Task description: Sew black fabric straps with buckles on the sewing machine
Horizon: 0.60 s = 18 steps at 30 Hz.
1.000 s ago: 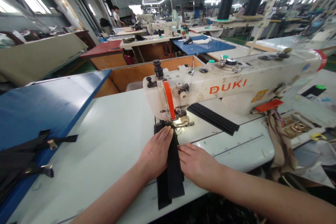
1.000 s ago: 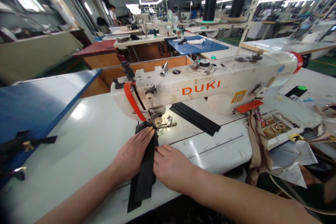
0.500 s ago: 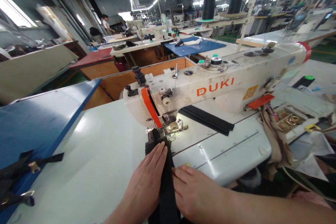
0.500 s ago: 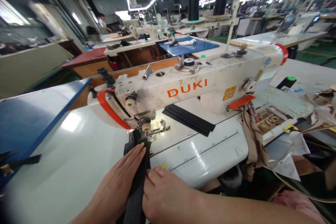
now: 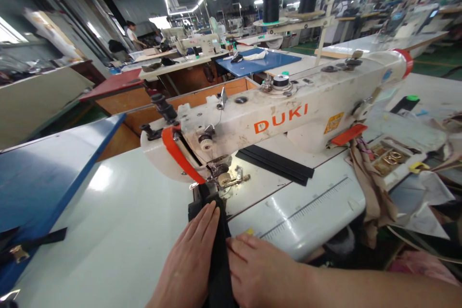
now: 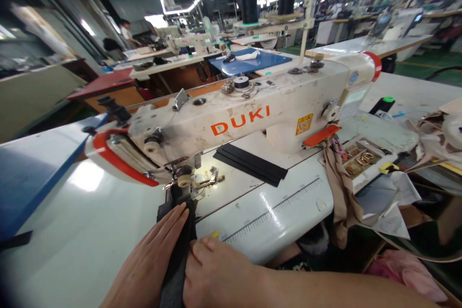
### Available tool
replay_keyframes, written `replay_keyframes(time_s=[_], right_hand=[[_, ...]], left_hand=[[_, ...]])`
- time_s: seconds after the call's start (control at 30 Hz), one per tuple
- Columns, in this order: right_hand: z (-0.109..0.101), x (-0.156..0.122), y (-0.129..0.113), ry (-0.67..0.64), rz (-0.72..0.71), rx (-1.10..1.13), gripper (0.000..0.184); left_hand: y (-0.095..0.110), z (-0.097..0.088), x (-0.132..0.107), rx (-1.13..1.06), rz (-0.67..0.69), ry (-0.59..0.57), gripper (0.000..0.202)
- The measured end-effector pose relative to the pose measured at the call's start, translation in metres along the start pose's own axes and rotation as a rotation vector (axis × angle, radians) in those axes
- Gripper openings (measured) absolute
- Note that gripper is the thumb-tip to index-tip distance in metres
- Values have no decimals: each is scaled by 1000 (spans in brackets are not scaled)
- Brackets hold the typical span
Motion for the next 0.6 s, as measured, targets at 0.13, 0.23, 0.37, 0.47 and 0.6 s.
replay_keyframes(time_s=[0.13,0.23,0.37,0.47,0.6], right_hand=[[1,-1,0,-9,4,3,19],[1,-1,0,-4,7,10,19],[-2,-1,0,28,11,-7,20],[-4,-1,1,43,17,0,19],[-4,-2,2,31,14,11,18]], left_hand=[[0,0,0,-4,2,-7,69],[0,-1,0,-7,5,-4,68],[1,-2,-1,12,8,11,67],[3,-3,-1,23,9,11,66],[3,0,1,9,-3,-18,62]])
Point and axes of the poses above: each hand's wrist, its own x-axis towards the middle knuckle, its own z-axis out of the palm, y = z × x, the point moved 8 cm from there along x, towards the middle knuckle, and after that the axes turned 5 degrees about -y, right-handed, at the moved point
